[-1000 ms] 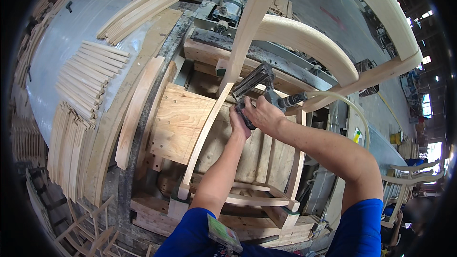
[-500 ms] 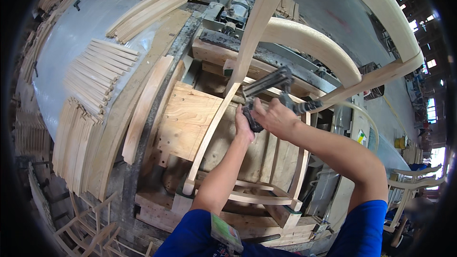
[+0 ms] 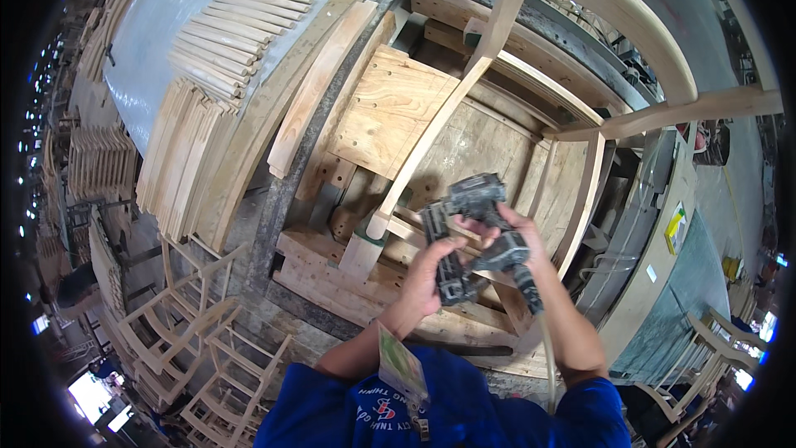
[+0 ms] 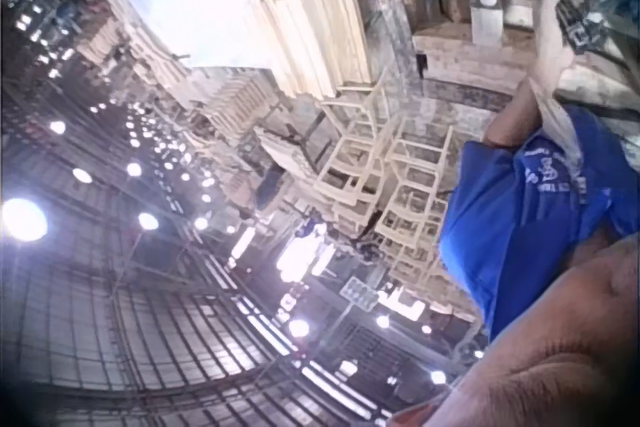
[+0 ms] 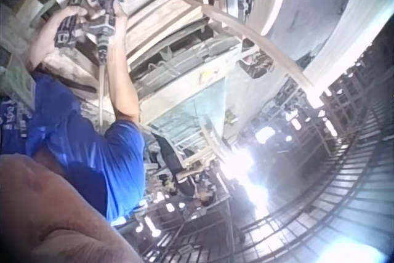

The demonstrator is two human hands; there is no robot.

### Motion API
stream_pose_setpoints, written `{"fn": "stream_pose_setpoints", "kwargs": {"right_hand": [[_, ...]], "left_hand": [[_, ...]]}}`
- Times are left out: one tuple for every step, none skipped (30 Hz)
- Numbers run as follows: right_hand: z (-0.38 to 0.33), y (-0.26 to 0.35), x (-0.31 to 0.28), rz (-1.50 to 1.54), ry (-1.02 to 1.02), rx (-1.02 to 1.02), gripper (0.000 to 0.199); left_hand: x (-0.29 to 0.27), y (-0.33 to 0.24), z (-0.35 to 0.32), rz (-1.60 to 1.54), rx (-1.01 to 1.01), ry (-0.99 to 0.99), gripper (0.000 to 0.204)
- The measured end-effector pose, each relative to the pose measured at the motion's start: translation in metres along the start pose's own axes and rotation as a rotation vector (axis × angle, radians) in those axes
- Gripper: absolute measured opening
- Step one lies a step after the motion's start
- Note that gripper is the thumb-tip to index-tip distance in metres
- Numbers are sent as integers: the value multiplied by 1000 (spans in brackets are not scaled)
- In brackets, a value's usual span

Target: The person assembles wooden chair frames by placing them on a workbench and securing joints with a pneumatic nail gun. They handle two separate chair frames, positioning each upside down and fastening the legs to the seat frame.

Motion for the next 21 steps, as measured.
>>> {"fn": "stream_pose_setpoints", "kwargs": {"right_hand": [[12,-12,-5,77,16,78,49],[20,-18,-6,127,54,110,49],[27,-23,-10,145,40,120,50],[34,-26,-11,158,25,135,51],[38,-26,-12,143,23,133,52],[42,-25,-12,129,21,131,52],[44,-25,-12,114,13,126,52],[47,-26,-12,115,3,134,51],[49,-26,-12,116,-6,142,49],[50,-26,-11,114,-17,152,48],[51,-27,-12,127,-42,154,48],[52,-28,-13,140,-67,156,47],[53,-28,-15,154,-91,156,47],[53,-27,-14,142,-64,159,46],[50,-27,-15,130,-36,161,46],[48,-25,-14,118,-6,162,46],[47,-26,-16,129,-22,189,54],[48,-26,-17,96,-18,188,51],[46,-27,-13,61,-8,179,48],[43,-27,-8,26,1,169,44],[45,-30,-13,106,4,225,43]], "left_hand": [[-11,-4,-4,-7,18,-58,27],[-19,-10,-7,-13,33,-114,27],[-25,-15,-10,36,55,-163,27],[-28,-18,-10,37,56,-171,28],[-30,-22,-10,39,57,-179,28],[-32,-25,-9,41,56,-186,29],[-31,-26,-10,51,56,-219,28],[-31,-27,-8,44,60,-225,27],[-31,-29,-7,37,64,-231,26],[-32,-30,-5,27,71,-238,26],[-33,-29,-5,24,59,-236,25],[-34,-29,-4,22,47,-233,25],[-33,-31,-4,21,35,-230,24],[-31,-31,-6,43,26,-232,24],[-29,-30,-10,66,17,-234,24],[-23,-31,-14,91,9,-233,24],[-16,-34,-17,99,49,-268,23],[-19,-33,-17,93,43,-273,23],[-20,-32,-18,91,37,-269,23],[-23,-30,-18,90,30,-265,23],[-26,-28,-18,113,22,-240,23]]}}
Point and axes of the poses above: each hand's wrist, its own z-axis towards the middle knuckle, its own x-axis out of the palm, y = z × x, the point moved 7 cm from there along z, towards the middle knuckle, and after that the axes turned 10 degrees about z, right-handed, at the moved point
